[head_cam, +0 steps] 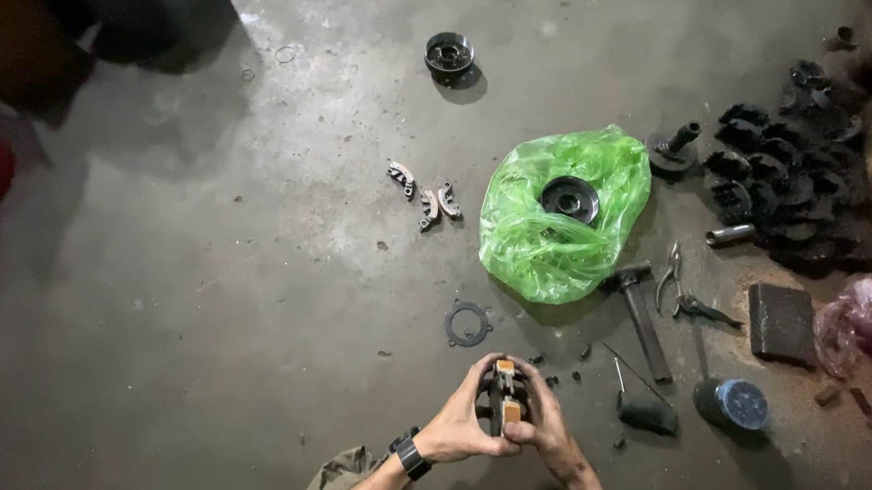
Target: Repairing or assembling motorcycle clutch components on the floor.
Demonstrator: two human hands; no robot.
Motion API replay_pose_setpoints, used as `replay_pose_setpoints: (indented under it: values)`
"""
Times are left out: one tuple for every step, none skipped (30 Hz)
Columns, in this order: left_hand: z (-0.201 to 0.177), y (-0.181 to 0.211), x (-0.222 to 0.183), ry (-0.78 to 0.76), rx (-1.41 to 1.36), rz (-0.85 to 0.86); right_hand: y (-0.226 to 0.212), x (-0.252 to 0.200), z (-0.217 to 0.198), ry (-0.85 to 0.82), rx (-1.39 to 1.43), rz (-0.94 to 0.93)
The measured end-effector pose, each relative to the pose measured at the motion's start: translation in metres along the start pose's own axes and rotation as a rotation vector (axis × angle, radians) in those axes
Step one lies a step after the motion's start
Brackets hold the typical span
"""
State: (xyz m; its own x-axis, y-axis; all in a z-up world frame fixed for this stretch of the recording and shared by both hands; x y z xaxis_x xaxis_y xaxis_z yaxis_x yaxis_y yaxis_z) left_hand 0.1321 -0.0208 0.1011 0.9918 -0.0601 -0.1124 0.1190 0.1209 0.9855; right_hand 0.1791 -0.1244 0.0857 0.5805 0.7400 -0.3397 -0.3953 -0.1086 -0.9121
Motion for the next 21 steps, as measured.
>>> replay_pose_setpoints:
  values:
    - [0.001,0.001,-0.001,0.005,-0.061,-0.029,0.002,-0.001,0.0,0.001,-0.026,0.042]
    - [0.0,0.004,-0.001,0.005,-0.059,-0.025,0.016,0.003,-0.01,0.0,-0.028,0.038]
    - [-0.001,-0.003,-0.003,0.022,-0.142,-0.109,0.028,0.005,-0.016,-0.051,-0.19,0.018]
    - [-0.001,-0.01,-0.007,0.038,-0.225,-0.193,0.041,0.007,-0.02,-0.103,-0.352,-0.002]
    - [-0.004,-0.015,-0.009,0.04,-0.224,-0.192,0.034,0.006,-0.018,-0.105,-0.352,-0.003]
    - [-0.013,-0.006,-0.011,0.08,-0.095,-0.071,0.038,0.004,-0.018,-0.081,-0.055,0.101]
    - [-0.019,0.003,-0.013,0.12,0.034,0.051,0.042,0.002,-0.016,-0.054,0.241,0.204]
    - [-0.02,0.01,-0.015,0.121,0.036,0.052,0.078,0.005,-0.033,-0.057,0.24,0.203]
    - [-0.014,0.027,-0.017,0.075,0.175,0.134,0.119,0.005,-0.039,-0.122,0.464,0.266]
    - [-0.006,0.043,-0.021,0.029,0.314,0.216,0.157,0.004,-0.044,-0.188,0.689,0.326]
    - [-0.005,0.045,-0.022,0.027,0.315,0.214,0.161,0.006,-0.048,-0.188,0.691,0.326]
    - [0.009,0.047,-0.023,-0.078,0.513,0.24,0.165,0.008,-0.05,-0.195,0.681,0.332]
    - [0.024,0.047,-0.026,-0.182,0.708,0.264,0.169,0.009,-0.054,-0.204,0.668,0.34]
    - [0.023,0.05,-0.024,-0.18,0.707,0.263,0.144,0.007,-0.046,-0.204,0.667,0.342]
    - [0.029,0.052,-0.025,-0.219,0.871,0.3,0.112,0.006,-0.036,-0.258,0.563,0.258]
    - [0.034,0.053,-0.026,-0.259,1.034,0.336,0.081,0.004,-0.025,-0.31,0.459,0.174]
    - [0.032,0.053,-0.025,-0.267,1.029,0.331,0.059,0.003,-0.016,-0.303,0.466,0.178]
    - [0.018,0.056,-0.022,-0.185,0.832,0.297,0.031,0.004,-0.01,-0.295,0.478,0.11]
    - [0.006,0.055,-0.02,-0.103,0.632,0.258,0.004,0.003,-0.004,-0.285,0.488,0.046]
    - [0.005,0.047,-0.017,-0.109,0.623,0.249,0.0,0.002,0.0,-0.278,0.494,0.055]
    - [-0.004,0.031,-0.01,-0.078,0.446,0.13,-0.008,0.003,-0.004,-0.208,0.463,0.035]
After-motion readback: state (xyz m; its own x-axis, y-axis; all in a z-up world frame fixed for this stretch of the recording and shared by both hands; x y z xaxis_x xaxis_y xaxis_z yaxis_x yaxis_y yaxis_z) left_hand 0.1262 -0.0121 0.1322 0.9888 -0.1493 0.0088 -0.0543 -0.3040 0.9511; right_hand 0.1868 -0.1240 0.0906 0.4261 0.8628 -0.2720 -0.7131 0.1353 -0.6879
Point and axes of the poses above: each hand's wrist, its own x-axis towards the middle knuckle, its own z-axis out of the palm, y = z × x, the point moved 10 cm from there along x, towards the middle knuckle, and after that the axes turned 4 degrees about -y, right-handed, at the moved point
